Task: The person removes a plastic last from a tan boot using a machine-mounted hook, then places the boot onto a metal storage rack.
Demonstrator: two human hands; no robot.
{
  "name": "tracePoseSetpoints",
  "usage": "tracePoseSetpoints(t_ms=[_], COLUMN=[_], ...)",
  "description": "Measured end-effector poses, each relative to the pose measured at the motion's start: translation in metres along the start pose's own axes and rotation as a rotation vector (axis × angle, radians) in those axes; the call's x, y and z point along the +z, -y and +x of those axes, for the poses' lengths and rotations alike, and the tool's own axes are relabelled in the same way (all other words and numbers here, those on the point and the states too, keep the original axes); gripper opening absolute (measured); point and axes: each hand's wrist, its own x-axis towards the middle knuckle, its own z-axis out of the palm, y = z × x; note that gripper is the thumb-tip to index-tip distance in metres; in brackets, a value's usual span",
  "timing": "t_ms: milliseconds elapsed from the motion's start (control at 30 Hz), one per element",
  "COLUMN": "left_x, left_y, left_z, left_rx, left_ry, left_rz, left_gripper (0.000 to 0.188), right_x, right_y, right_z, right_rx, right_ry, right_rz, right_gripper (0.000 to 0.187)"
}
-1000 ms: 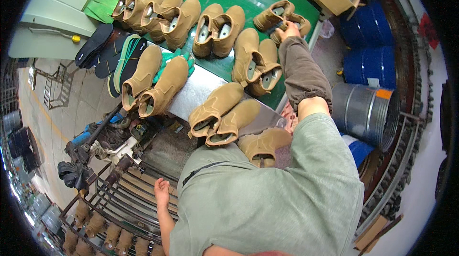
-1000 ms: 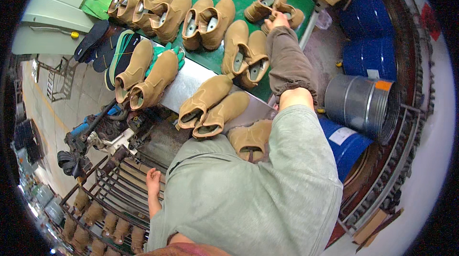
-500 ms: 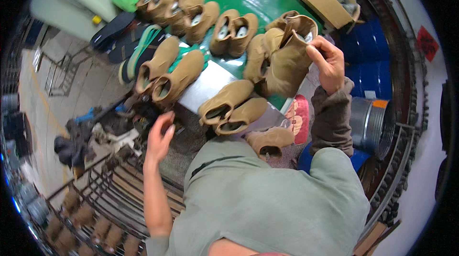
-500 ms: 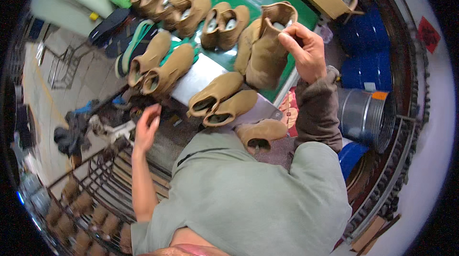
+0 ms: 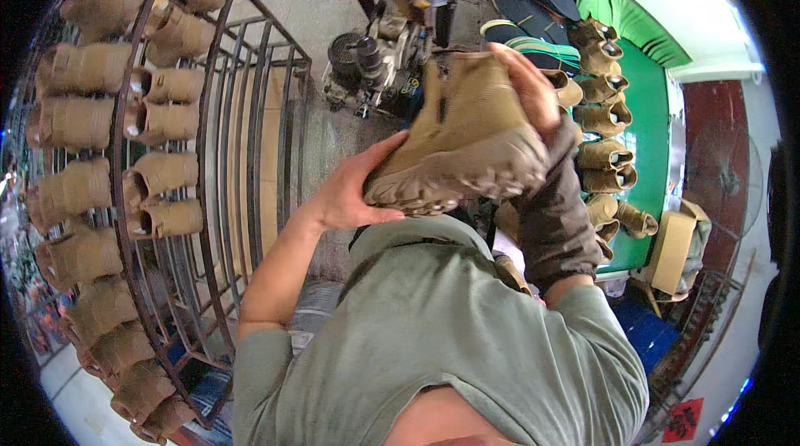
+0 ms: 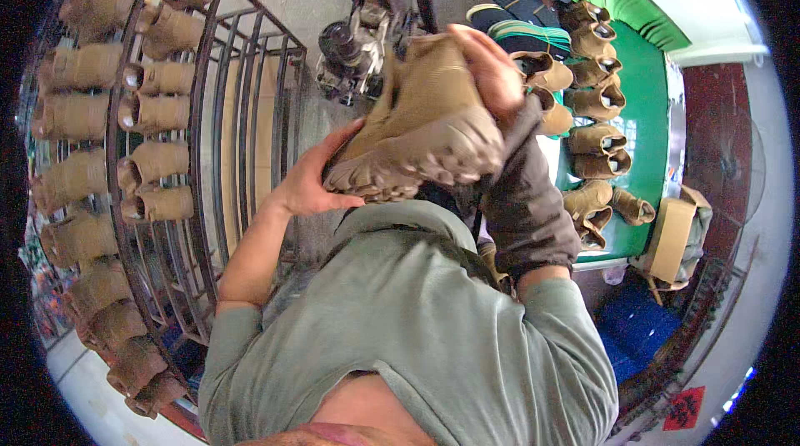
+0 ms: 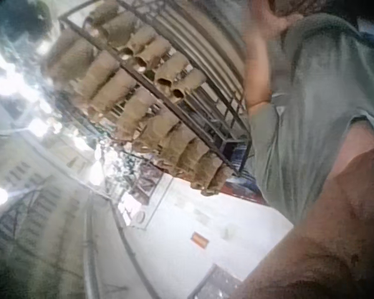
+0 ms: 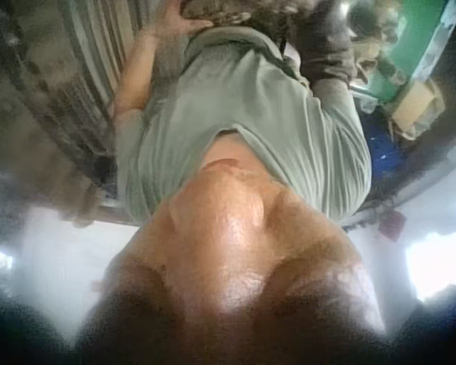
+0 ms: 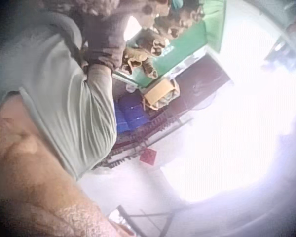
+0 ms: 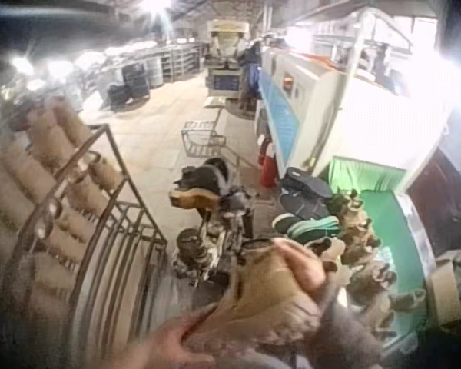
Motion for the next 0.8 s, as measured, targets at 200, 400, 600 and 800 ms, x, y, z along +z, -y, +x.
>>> tracePoseSetpoints(t_ms=[200,400,600,800], left_x=[0.029,0.003,-0.024,-0.068], left_y=[0.061,0.067,0.068,0.051], left_z=[-0.038,0.015,0.043,0.056], left_rx=[0.029,0.024,-0.088,-0.192], left_ry=[-0.461,-0.62,-0.628,-0.524], left_rz=[-0.428,-0.479,-0.685,-0.739], left_gripper=[0.103,0.096,0.091,0.084], right_x=[0.073,0.125,0.153,0.171], right_y=[-0.019,-0.012,-0.036,-0.025], right_z=[0.029,0.085,0.146,0.18], right_rx=[0.077,-0.294,-0.675,-0.782], right_ry=[0.426,0.255,-0.199,-0.095], right_rz=[0.078,-0.691,-1.462,-1.592], right_gripper=[0.059,0.04,0.048,0.039])
